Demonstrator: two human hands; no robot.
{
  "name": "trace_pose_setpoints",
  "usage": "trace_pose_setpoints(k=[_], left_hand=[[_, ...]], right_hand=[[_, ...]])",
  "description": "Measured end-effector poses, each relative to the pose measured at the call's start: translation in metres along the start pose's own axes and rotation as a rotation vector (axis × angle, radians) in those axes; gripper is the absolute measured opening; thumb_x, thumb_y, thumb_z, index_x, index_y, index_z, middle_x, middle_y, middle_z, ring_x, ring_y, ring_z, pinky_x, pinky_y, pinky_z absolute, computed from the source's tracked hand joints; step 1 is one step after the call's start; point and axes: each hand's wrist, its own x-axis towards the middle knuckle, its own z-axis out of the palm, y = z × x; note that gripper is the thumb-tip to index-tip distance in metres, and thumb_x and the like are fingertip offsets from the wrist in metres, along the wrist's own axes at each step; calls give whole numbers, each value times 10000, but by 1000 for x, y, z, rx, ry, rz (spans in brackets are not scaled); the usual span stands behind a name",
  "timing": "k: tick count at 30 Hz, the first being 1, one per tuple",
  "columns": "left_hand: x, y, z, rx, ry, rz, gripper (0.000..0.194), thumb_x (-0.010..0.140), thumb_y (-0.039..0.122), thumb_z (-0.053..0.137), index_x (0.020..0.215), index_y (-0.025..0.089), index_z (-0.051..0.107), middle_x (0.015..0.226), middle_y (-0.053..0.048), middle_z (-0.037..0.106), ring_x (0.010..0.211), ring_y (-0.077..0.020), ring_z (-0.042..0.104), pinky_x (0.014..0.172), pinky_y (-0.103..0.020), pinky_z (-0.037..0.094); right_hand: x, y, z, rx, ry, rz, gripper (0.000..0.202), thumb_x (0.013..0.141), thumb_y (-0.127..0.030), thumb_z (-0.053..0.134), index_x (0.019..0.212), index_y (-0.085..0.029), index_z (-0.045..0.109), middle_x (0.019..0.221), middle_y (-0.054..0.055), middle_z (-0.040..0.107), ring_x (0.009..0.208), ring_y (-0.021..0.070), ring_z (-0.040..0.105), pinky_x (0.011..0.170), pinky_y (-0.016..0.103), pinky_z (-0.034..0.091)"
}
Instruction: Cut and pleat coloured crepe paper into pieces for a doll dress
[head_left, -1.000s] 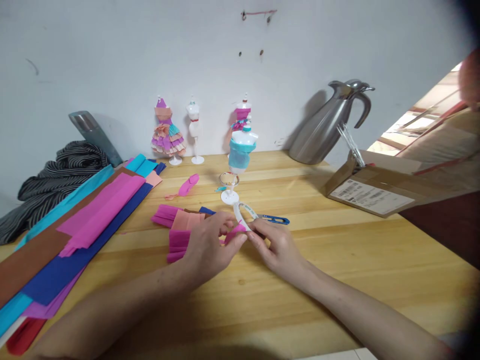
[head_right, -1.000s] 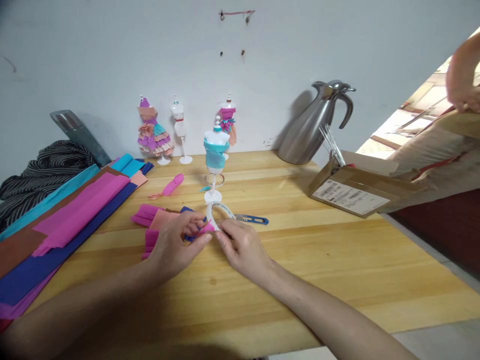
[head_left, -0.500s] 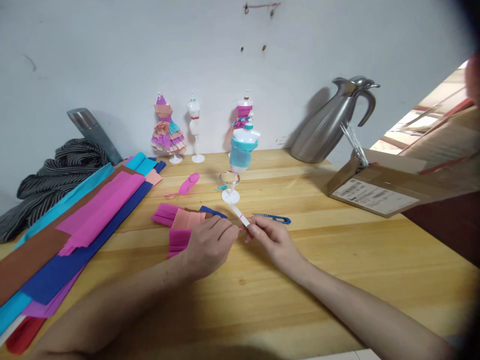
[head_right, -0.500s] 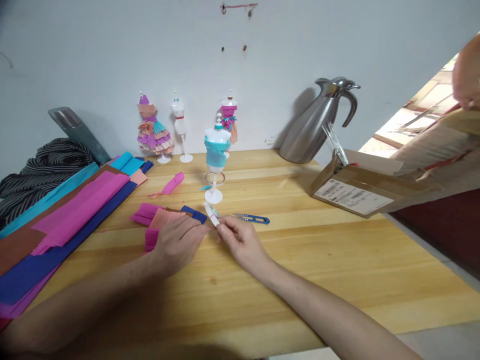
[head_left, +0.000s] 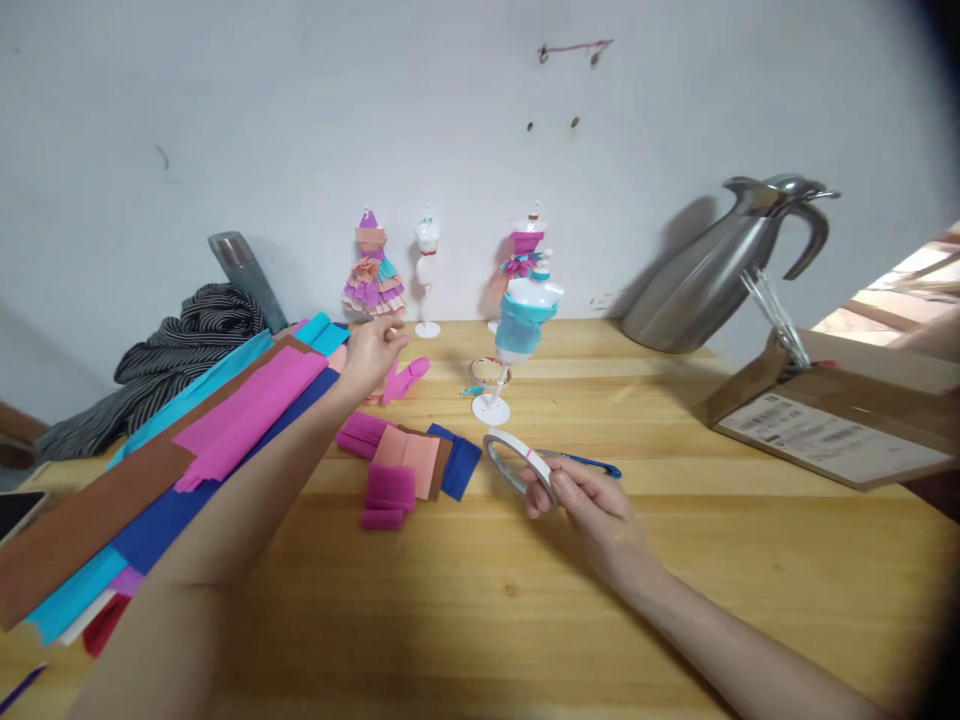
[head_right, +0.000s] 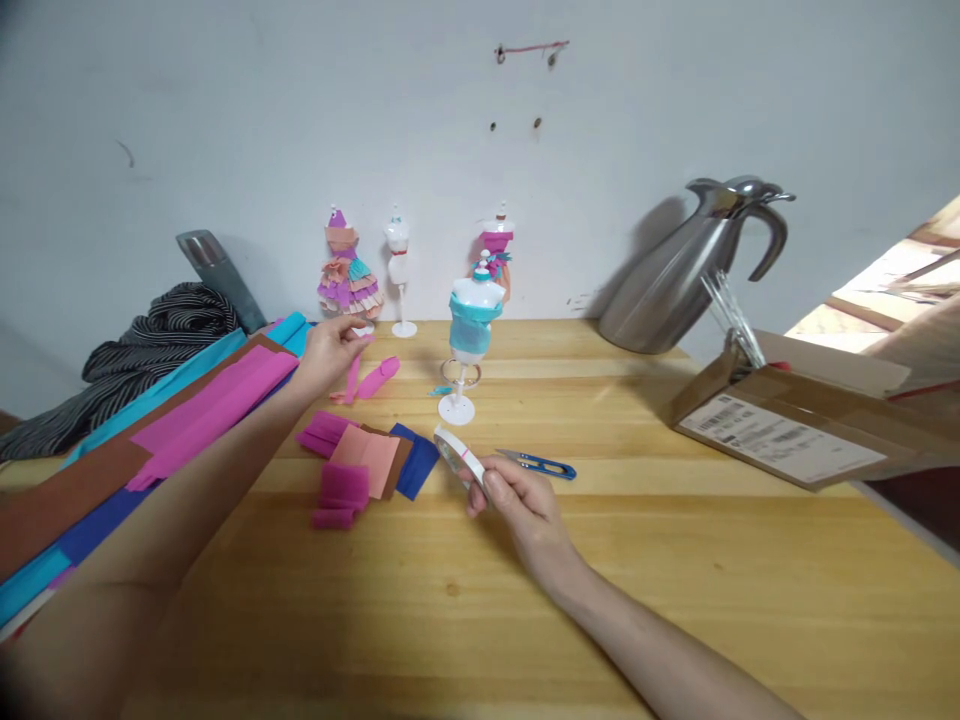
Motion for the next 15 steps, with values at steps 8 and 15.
trace_pose_setpoints(k=[8,15], left_hand=[[3,9,70,65,-309,3,164,766,211,542,690,143,671,602,-11,614,607,-148,546,593,-251,380],[4,10,82,212,-331,42,164,711,114,545,790,151,684,741,-95,670,744,-221,597,673,-297,382]], right_hand=[[-5,6,3,25,-81,-42,344,907,-459,518,890,-167,698,601,15,551,580,163,541,578,295,435],[-3,6,-2,-86,-122,-131,360,938,-443,459,896,-164,681,617,27,576,585,171,546,590,310,441]])
